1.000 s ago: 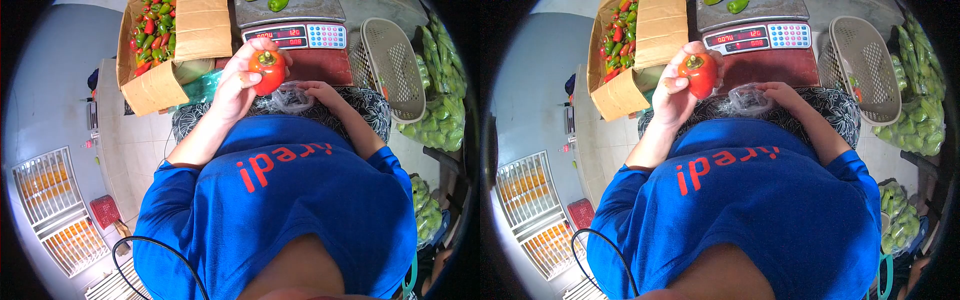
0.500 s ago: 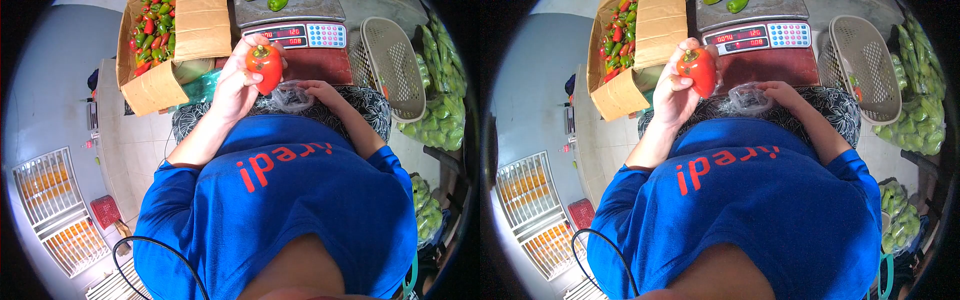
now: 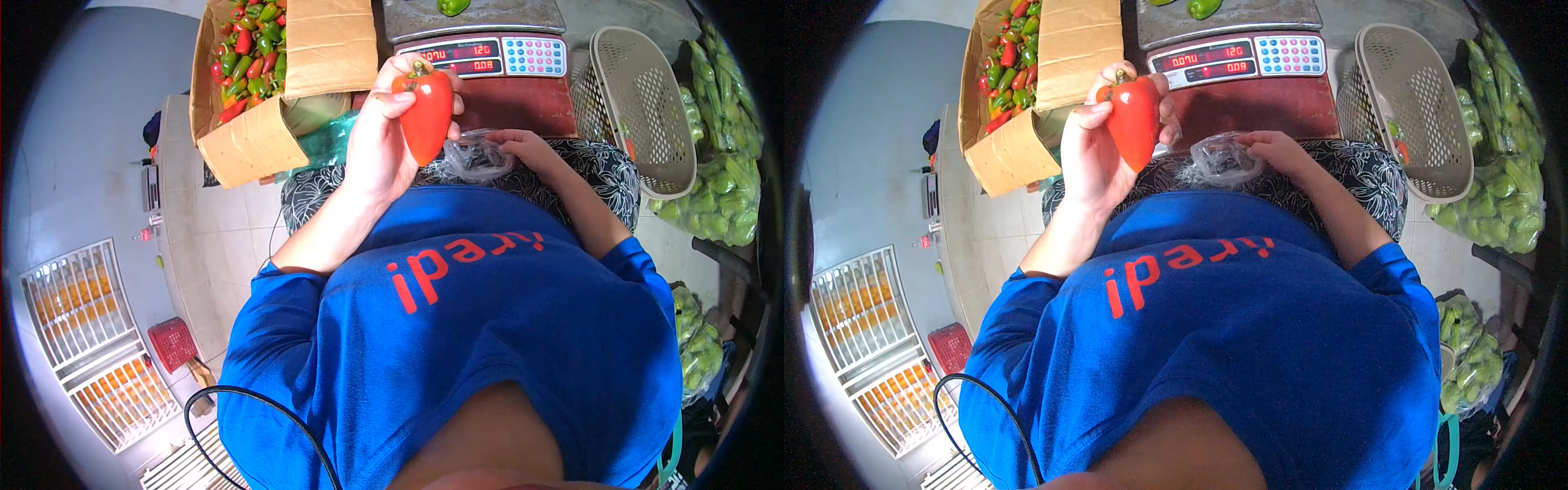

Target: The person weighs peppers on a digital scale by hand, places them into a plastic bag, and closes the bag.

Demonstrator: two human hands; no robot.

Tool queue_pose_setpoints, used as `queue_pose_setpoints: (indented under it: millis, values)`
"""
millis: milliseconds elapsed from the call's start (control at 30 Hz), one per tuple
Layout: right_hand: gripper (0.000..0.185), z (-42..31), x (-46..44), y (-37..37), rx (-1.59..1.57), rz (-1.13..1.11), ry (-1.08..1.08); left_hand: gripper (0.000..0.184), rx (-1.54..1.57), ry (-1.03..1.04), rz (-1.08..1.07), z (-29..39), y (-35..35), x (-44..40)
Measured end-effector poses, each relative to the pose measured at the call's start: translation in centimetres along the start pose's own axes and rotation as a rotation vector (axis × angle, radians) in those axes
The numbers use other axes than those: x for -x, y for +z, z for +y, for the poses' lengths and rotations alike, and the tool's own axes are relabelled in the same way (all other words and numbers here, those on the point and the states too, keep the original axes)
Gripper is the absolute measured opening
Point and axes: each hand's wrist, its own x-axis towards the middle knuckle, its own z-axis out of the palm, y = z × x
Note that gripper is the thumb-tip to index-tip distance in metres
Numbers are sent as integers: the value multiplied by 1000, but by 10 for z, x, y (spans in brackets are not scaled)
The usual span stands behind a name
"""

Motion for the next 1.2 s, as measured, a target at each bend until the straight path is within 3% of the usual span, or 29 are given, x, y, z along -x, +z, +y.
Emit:
queue_pose_setpoints:
  millis: [267,867,967,1067,1100,1200]
  values:
    - [42,-4,4,3,9,-2,-33,31,-69,-20,108,0,1,0]
    - [41,1,0,1,-17,11,12,43,-5,-57,95,-3,1,2]
    - [41,7,-4,-3,-1,7,9,41,-79,-37,139,-7,1,1]
    - [41,7,-3,-1,-15,2,-1,39,-459,-66,118,-26,-31,-3]
    - [40,6,-3,0,-21,4,-13,36,-500,-106,114,-39,-52,-3]
    - [40,-5,4,4,13,11,-22,33,-489,-399,387,-61,-110,4]
